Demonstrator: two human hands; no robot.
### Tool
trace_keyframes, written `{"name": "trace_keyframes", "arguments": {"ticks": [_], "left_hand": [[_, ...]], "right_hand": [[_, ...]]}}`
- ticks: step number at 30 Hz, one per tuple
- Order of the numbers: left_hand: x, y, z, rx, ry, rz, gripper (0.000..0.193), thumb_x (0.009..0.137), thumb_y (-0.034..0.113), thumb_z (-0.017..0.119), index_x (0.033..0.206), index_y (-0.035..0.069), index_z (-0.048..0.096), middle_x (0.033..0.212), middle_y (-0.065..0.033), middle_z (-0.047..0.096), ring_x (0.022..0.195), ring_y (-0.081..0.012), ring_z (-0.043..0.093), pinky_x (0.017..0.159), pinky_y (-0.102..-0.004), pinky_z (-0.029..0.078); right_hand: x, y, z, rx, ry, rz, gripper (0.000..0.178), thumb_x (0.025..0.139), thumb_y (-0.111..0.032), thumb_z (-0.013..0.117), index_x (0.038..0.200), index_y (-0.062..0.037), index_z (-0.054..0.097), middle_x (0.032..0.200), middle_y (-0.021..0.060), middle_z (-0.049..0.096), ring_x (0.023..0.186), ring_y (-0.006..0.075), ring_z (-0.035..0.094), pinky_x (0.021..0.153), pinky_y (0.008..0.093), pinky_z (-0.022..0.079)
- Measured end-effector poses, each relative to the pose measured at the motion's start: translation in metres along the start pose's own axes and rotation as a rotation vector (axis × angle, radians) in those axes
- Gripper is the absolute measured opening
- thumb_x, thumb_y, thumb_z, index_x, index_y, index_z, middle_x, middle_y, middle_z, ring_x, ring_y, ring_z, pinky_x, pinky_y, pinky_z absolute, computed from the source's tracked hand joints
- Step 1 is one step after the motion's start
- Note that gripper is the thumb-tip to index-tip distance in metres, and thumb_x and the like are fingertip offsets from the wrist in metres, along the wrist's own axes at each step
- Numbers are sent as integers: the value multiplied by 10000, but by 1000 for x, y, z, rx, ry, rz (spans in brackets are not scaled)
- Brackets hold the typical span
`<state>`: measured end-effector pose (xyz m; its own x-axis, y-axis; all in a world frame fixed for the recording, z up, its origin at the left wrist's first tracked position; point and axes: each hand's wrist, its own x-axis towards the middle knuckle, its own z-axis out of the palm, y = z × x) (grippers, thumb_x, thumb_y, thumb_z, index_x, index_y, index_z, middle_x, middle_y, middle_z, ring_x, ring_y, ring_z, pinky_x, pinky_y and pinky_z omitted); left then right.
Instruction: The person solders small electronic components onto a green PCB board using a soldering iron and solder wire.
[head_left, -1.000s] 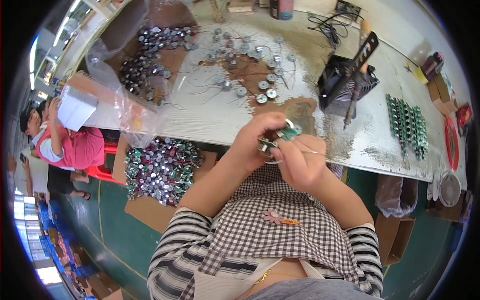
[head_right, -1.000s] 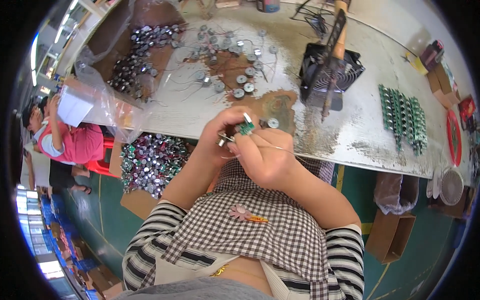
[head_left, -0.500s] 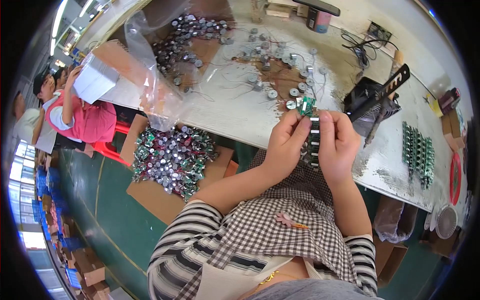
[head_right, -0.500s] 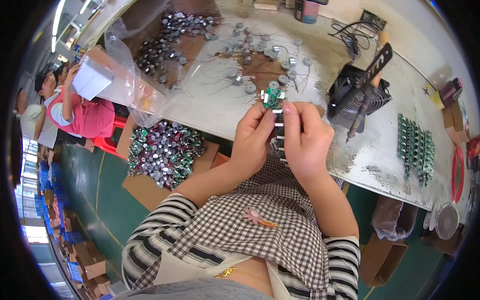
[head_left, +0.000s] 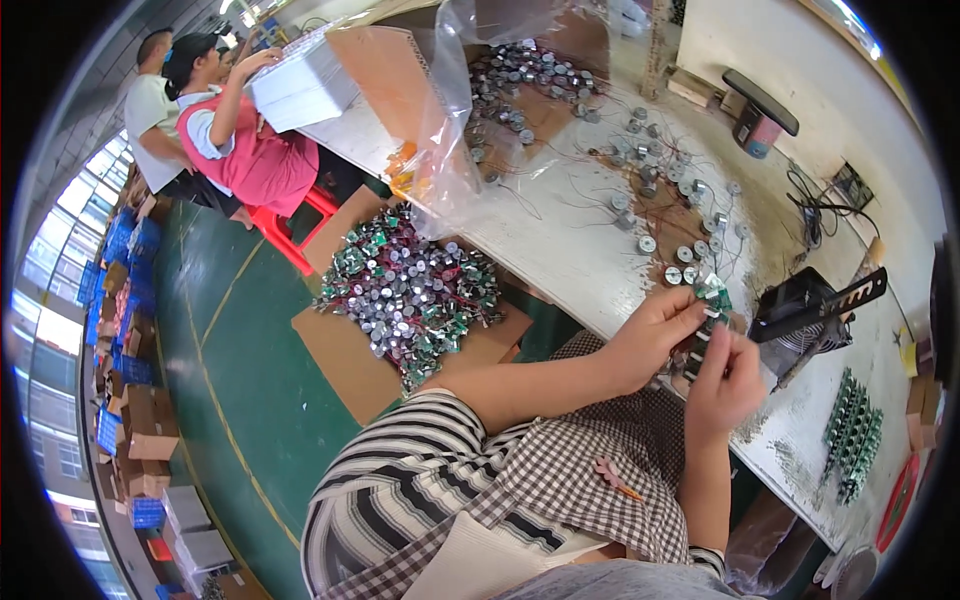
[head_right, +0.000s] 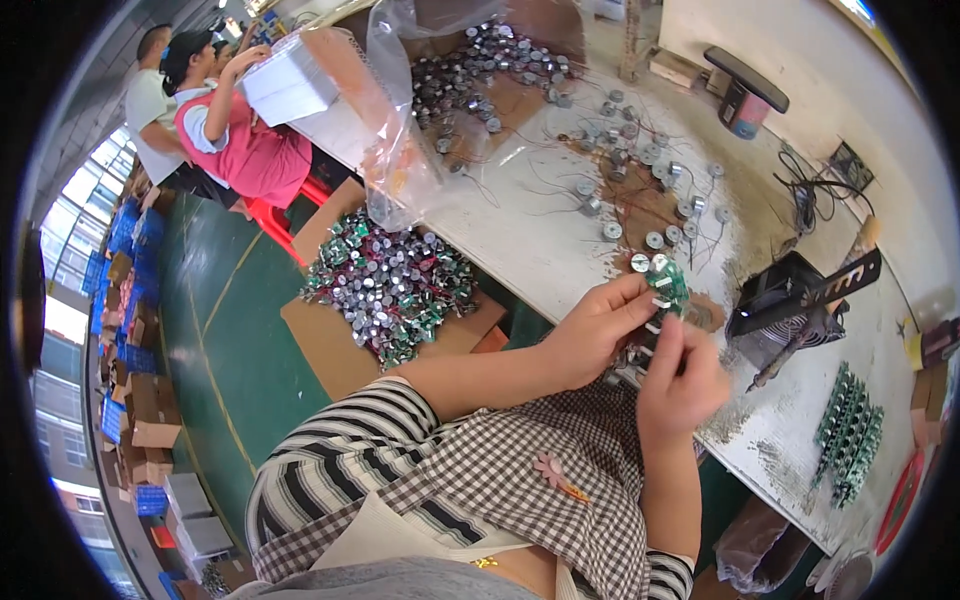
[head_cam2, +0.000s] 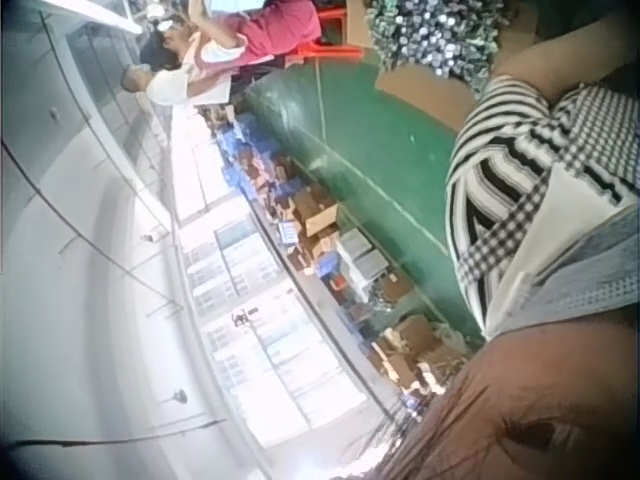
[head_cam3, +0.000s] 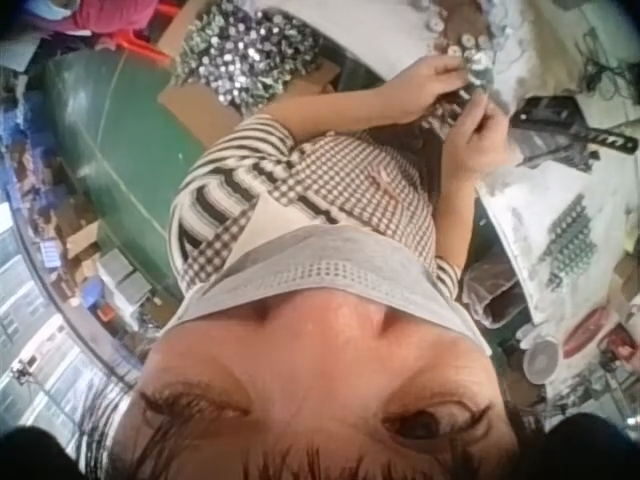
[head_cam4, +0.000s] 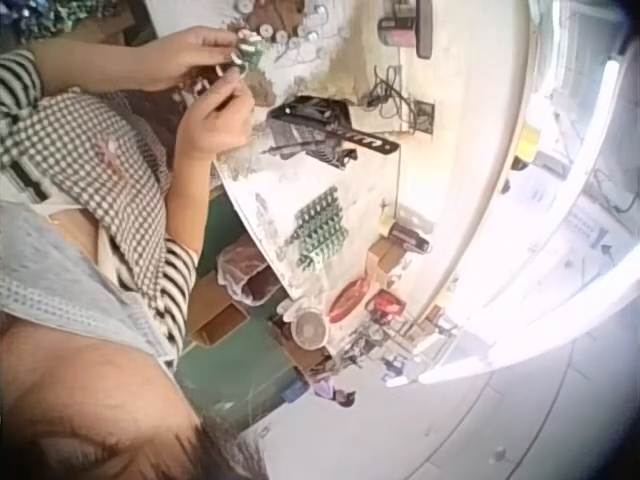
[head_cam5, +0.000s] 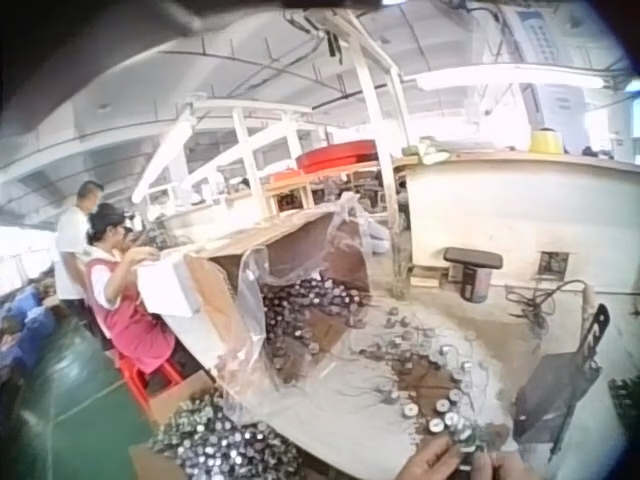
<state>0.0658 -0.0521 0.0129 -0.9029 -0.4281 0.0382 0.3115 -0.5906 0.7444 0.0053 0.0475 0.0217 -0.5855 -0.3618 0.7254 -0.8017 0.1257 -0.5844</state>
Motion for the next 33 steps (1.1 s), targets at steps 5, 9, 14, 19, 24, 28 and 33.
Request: {"name": "trace_keyframes", "arguments": {"ticks": [5,9,14,19,24,28,33], "left_hand": [[3,17,-20,-106,-131,-232,151,954,177,494,998,45,554,909,13,579,825,-80,543,733,-228,441],[-3,6,-12,44,-85,-11,179,975,184,463,1074,46,517,940,20,549,839,-59,487,745,-218,410],[-4,5,-6,238,7,186,157,971,151,481,1060,29,524,897,45,528,789,-39,451,712,-212,403],[8,22,-14,224,18,46,121,936,146,517,956,36,561,835,27,561,753,-41,491,675,-214,409],[3,19,-11,-61,-20,-144,193,964,227,493,934,49,561,814,14,557,713,-52,488,632,-219,412],[-5,6,-13,198,11,53,251,983,280,462,894,58,535,754,40,484,681,-35,434,605,-198,384],[-2,11,-23,173,-49,-88,260,977,286,467,875,63,553,745,51,500,646,-30,449,554,-193,383]], "right_hand": [[8,-12,4,-99,-55,-466,85,841,-54,643,787,-4,602,639,107,601,495,246,560,465,329,443],[12,-5,6,31,19,31,109,900,-72,595,832,12,605,618,63,609,492,92,541,450,240,428],[6,-9,24,325,182,150,140,948,-98,517,983,28,567,665,40,614,563,56,543,495,218,433],[-26,-5,13,36,-72,34,177,945,-119,505,912,29,595,586,60,567,475,127,521,453,270,410],[-17,-6,8,146,-79,176,174,938,-123,532,882,32,588,543,43,543,455,95,497,427,252,389],[-14,-4,5,244,-96,272,135,928,-99,542,893,22,590,509,46,532,446,100,507,417,243,379],[-14,-1,5,8,-167,-191,114,895,-47,558,890,63,586,557,77,579,444,198,549,457,296,428]]}}
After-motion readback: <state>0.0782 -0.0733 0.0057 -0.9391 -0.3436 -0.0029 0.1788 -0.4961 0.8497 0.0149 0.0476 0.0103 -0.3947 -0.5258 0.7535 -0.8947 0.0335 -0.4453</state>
